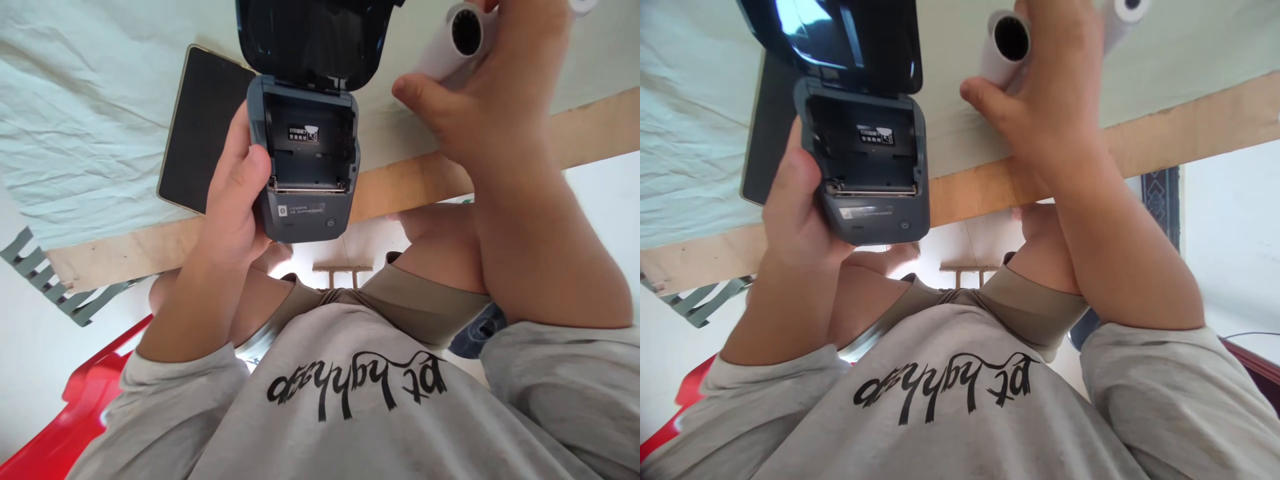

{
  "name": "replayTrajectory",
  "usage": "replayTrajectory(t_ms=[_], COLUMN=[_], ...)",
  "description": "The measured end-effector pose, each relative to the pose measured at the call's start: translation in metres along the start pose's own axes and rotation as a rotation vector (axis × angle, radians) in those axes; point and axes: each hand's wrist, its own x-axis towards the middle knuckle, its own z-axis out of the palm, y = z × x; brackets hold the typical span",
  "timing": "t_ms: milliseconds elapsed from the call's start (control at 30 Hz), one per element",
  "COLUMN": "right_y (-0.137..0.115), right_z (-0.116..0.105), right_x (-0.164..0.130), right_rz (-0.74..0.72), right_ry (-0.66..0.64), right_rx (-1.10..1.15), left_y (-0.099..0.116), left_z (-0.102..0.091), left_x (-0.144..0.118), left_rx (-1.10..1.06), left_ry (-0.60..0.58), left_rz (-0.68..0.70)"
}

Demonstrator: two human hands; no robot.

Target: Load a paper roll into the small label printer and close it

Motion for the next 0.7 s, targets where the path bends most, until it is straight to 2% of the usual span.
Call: replayTrajectory(t_ms=[100,200,300,367,433,567,633,700], right_y=[-0.008,-0.025,-0.037,-0.037,-0.032,-0.025,-0.030,-0.038], right_z=[0.004,0.009,0.009,0.008,0.007,0.009,0.008,0.006], right_x=[-0.001,-0.007,-0.015,-0.020,-0.024,-0.033,-0.037,-0.041], right_rz=[0.073,0.048,0.023,-0.009,-0.075,-0.324,-0.407,-0.405], right_ry=[-0.075,-0.177,-0.211,-0.193,-0.111,0.089,0.067,-0.018], right_rx=[0.159,0.281,0.315,0.340,0.426,0.613,0.575,0.474], left_y=[0.000,0.000,0.000,0.000,0.000,0.001,0.003,0.006], left_z=[-0.001,-0.004,-0.006,-0.006,-0.006,-0.001,0.002,0.006], left_x=[-0.002,-0.002,-0.002,-0.002,-0.002,-0.003,-0.004,-0.005], left_rx=[0.063,0.051,0.032,0.023,0.003,-0.020,-0.003,0.004], left_ry=[-0.060,-0.043,-0.047,-0.060,-0.062,-0.024,-0.003,0.002], left_rz=[0.028,0.035,0.023,0.020,0.020,0.011,0.001,0.005])
